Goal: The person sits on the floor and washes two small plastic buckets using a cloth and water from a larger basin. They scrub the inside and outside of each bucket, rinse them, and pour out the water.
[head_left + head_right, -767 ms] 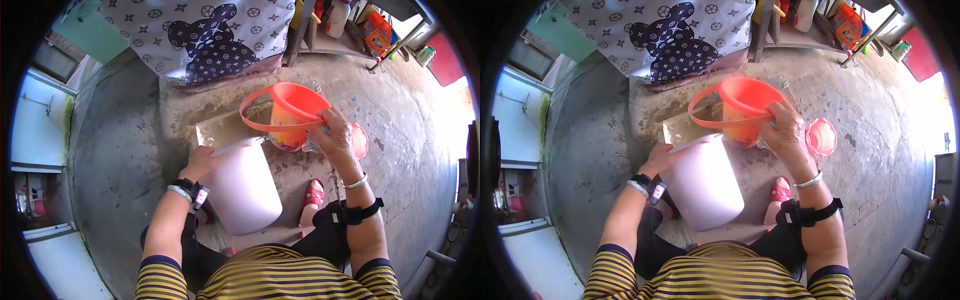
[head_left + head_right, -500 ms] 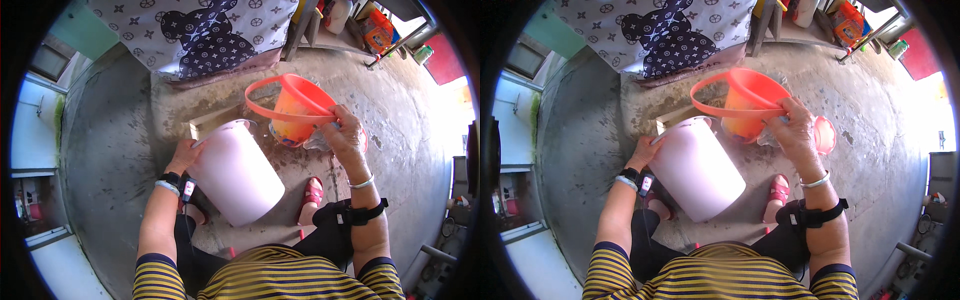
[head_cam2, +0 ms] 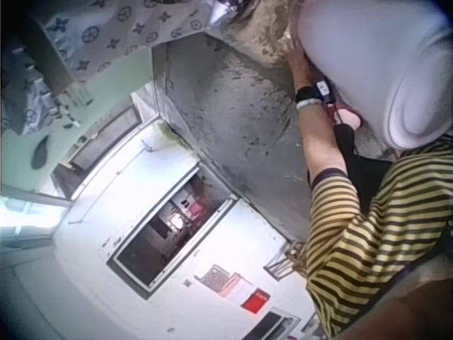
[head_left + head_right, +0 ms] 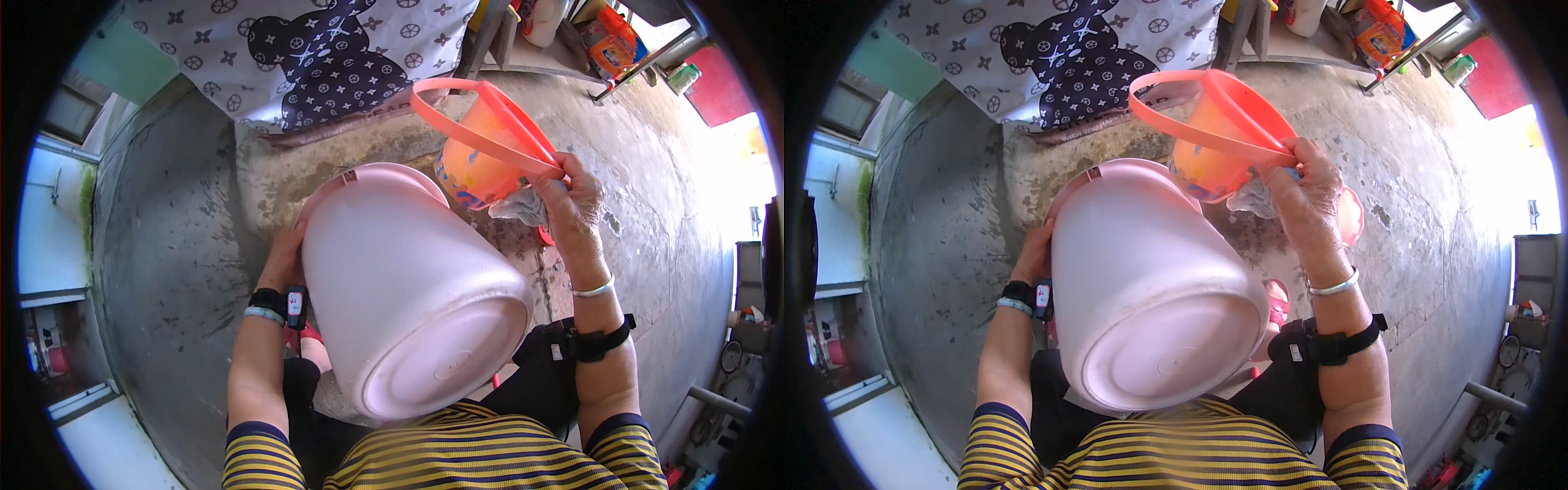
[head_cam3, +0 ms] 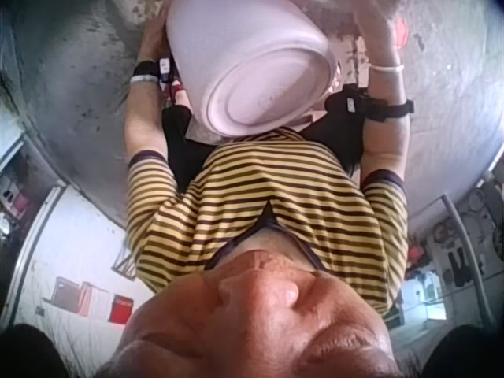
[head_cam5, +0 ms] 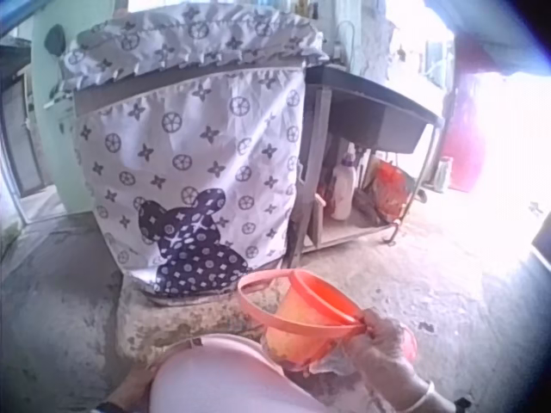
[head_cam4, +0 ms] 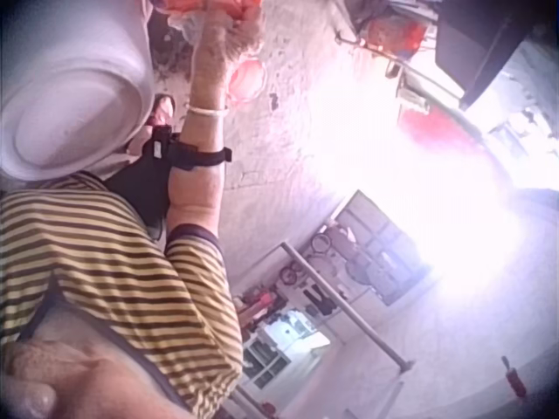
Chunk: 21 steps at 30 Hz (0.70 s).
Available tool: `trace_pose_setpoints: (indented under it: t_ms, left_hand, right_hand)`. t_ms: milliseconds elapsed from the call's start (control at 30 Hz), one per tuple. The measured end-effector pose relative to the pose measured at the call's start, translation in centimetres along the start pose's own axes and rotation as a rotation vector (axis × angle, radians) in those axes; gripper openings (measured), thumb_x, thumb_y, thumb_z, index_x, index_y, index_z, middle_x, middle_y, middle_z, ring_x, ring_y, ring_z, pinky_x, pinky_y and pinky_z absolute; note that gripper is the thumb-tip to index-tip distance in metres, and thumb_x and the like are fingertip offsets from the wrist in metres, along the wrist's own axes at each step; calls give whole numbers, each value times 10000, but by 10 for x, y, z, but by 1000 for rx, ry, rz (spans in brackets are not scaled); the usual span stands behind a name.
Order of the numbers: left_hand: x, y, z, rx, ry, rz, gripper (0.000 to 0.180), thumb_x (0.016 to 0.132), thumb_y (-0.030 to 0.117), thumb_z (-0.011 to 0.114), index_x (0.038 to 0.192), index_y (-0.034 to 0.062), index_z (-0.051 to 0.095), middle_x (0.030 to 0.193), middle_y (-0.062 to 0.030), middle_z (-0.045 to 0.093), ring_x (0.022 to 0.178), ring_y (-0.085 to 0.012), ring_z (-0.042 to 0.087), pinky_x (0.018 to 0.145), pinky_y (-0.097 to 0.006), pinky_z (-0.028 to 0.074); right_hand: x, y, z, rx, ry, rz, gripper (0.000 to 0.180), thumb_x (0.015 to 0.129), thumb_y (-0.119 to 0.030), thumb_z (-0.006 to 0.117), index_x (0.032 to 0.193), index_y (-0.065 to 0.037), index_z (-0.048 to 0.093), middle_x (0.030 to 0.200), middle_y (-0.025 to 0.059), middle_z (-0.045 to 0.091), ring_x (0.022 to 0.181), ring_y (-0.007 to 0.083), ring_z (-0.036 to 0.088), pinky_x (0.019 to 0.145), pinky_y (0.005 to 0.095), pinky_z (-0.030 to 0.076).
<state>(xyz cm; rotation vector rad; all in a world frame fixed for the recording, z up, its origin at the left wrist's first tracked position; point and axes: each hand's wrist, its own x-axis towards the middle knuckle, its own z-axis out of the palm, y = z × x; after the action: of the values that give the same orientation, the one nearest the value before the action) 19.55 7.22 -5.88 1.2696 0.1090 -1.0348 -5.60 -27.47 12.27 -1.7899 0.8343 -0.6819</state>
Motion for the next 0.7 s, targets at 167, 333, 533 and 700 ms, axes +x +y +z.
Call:
trace_pose_setpoints:
  t_ms: [167,333,533,700]
  left_hand:
    - [-3,-6,-9,16,15,-22,440,1029,385,598,1231,-1,660,1140,-115,708,1008,-219,675,883,-403,564]
    - [-8,2,3,188,41,1,441,1014,365,637,1220,-24,670,1102,-106,715,953,-205,682,847,-372,567]
    - [-43,58,80,491,0,176,402,932,322,752,1098,-43,723,1001,-93,729,833,-180,680,739,-339,556]
    - [-66,94,170,978,-38,484,294,886,244,781,1023,-14,748,890,-47,742,735,-120,656,662,-314,529]
  right_hand:
    - [4,3,-9,-115,38,-108,221,872,-123,717,1051,5,699,896,47,672,808,116,608,736,276,492]
    - [9,12,-22,-166,76,-195,200,934,-139,716,1090,-13,709,890,-21,668,798,49,571,711,230,477]
    - [10,0,-40,-62,196,-180,243,813,-117,702,1018,13,685,886,147,679,840,241,642,814,349,500]
    - [13,-2,-64,-53,346,-278,236,826,-112,717,1025,10,684,936,144,687,854,234,648,819,341,504]
